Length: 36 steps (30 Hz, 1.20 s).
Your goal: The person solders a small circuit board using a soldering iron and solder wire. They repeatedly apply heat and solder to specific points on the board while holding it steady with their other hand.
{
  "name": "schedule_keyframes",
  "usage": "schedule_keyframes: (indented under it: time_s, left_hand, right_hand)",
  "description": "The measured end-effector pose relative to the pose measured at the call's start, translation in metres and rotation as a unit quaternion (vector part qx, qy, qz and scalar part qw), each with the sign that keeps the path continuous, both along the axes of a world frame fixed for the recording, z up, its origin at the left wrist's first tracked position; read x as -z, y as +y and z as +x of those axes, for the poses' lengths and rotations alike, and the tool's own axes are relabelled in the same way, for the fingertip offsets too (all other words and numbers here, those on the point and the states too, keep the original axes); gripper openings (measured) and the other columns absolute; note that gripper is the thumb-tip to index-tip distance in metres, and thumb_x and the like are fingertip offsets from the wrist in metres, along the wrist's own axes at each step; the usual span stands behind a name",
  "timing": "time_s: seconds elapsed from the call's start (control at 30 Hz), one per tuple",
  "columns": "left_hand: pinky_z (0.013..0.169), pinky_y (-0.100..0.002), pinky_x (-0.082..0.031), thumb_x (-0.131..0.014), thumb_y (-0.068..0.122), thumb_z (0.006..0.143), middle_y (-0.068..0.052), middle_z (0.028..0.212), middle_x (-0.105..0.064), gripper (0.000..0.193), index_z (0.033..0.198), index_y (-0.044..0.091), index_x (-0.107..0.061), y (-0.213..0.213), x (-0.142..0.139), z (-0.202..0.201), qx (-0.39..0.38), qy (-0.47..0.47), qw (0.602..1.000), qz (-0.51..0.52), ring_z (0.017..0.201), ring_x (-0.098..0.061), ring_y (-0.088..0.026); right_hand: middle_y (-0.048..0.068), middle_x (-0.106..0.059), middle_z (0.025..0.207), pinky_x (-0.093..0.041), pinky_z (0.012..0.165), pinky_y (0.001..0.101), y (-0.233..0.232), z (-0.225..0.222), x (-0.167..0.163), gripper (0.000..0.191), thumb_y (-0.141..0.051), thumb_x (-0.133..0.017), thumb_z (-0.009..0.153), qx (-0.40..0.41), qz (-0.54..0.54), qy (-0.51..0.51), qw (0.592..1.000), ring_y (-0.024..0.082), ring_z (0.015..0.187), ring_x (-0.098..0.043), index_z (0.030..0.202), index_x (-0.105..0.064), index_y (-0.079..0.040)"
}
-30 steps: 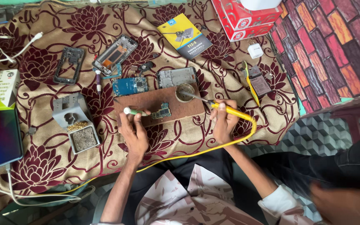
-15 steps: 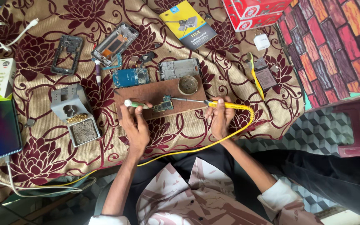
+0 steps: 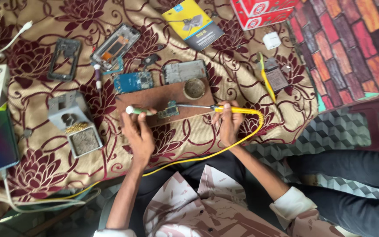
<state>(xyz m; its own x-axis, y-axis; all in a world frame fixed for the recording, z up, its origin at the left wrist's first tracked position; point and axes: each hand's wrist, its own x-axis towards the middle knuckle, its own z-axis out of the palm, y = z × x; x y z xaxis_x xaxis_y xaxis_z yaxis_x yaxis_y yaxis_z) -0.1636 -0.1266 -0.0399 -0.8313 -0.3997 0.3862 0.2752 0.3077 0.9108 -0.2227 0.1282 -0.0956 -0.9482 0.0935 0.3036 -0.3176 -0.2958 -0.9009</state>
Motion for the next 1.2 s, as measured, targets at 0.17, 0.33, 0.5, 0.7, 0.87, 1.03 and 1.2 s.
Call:
schedule_keyframes:
  time_s: [0.17,0.33,0.5,0.7,0.87,1.03,1.2]
  left_hand:
    - [0.065,-0.026,-0.045,-0.047,0.014,0.115,-0.015,0.102,-0.075,0.016,0.115,-0.002,-0.046,0.004,-0.003,-0.002,0.003,0.025,1.0,0.004,0.073,-0.059,-0.012]
    - [0.049,-0.023,-0.037,-0.045,0.013,0.11,-0.014,0.097,-0.075,0.014,0.112,-0.001,-0.048,0.004,-0.014,-0.002,0.003,0.0,1.0,0.007,0.058,-0.054,-0.009]
    - [0.069,-0.03,-0.047,-0.044,0.012,0.114,-0.012,0.096,-0.076,0.012,0.11,0.001,-0.045,0.002,-0.013,-0.002,-0.004,0.049,0.997,-0.064,0.074,-0.067,-0.017]
    - [0.075,-0.031,-0.052,-0.044,0.012,0.113,-0.013,0.097,-0.075,0.012,0.112,0.0,-0.045,0.002,-0.01,-0.003,-0.001,0.053,0.997,-0.049,0.082,-0.072,-0.019]
    - [0.056,-0.029,-0.044,-0.045,0.014,0.11,-0.012,0.095,-0.077,0.015,0.116,0.0,-0.046,0.002,-0.01,-0.004,-0.029,0.008,0.999,-0.035,0.064,-0.065,-0.016]
    - [0.046,-0.029,-0.032,-0.044,0.014,0.109,-0.013,0.096,-0.08,0.018,0.12,0.0,-0.047,0.001,-0.007,-0.005,-0.029,-0.018,0.999,0.003,0.044,-0.043,-0.015]
    - [0.069,-0.029,-0.051,-0.045,0.013,0.114,-0.015,0.098,-0.075,0.015,0.12,-0.001,-0.046,0.003,-0.007,0.001,-0.007,0.04,0.999,-0.034,0.08,-0.071,-0.018]
  right_hand:
    - [0.003,-0.058,0.064,-0.04,0.046,0.0217,0.0,0.0,0.006,0.022,-0.022,-0.054,0.108,0.045,0.03,-0.036,0.998,0.009,0.051,-0.053,0.103,-0.058,-0.001]
    - [0.001,-0.054,0.06,-0.04,0.045,0.0211,-0.002,-0.001,0.008,0.016,-0.016,-0.055,0.107,0.051,0.047,-0.024,0.997,0.005,0.049,-0.049,0.101,-0.058,-0.002]
    - [0.0,-0.053,0.059,-0.04,0.045,0.0217,-0.001,-0.001,0.01,0.016,-0.013,-0.054,0.108,0.056,0.073,-0.017,0.996,0.005,0.048,-0.048,0.098,-0.058,-0.002]
    - [0.0,-0.053,0.06,-0.045,0.045,0.0225,0.001,-0.002,0.007,0.018,-0.014,-0.054,0.108,0.047,0.091,0.014,0.995,0.005,0.049,-0.05,0.096,-0.058,-0.001]
    - [0.001,-0.054,0.061,-0.045,0.047,0.0235,0.0,-0.001,0.005,0.017,-0.013,-0.054,0.107,0.048,0.09,0.008,0.995,0.006,0.051,-0.051,0.097,-0.057,0.0]
    - [0.002,-0.055,0.063,-0.045,0.047,0.0232,-0.001,0.001,0.007,0.017,-0.013,-0.055,0.107,0.059,0.082,0.005,0.995,0.006,0.052,-0.051,0.097,-0.058,0.0]
    - [0.003,-0.054,0.063,-0.043,0.048,0.0233,-0.001,0.003,0.008,0.017,-0.013,-0.055,0.109,0.063,0.077,-0.007,0.995,0.007,0.052,-0.051,0.099,-0.057,0.001]
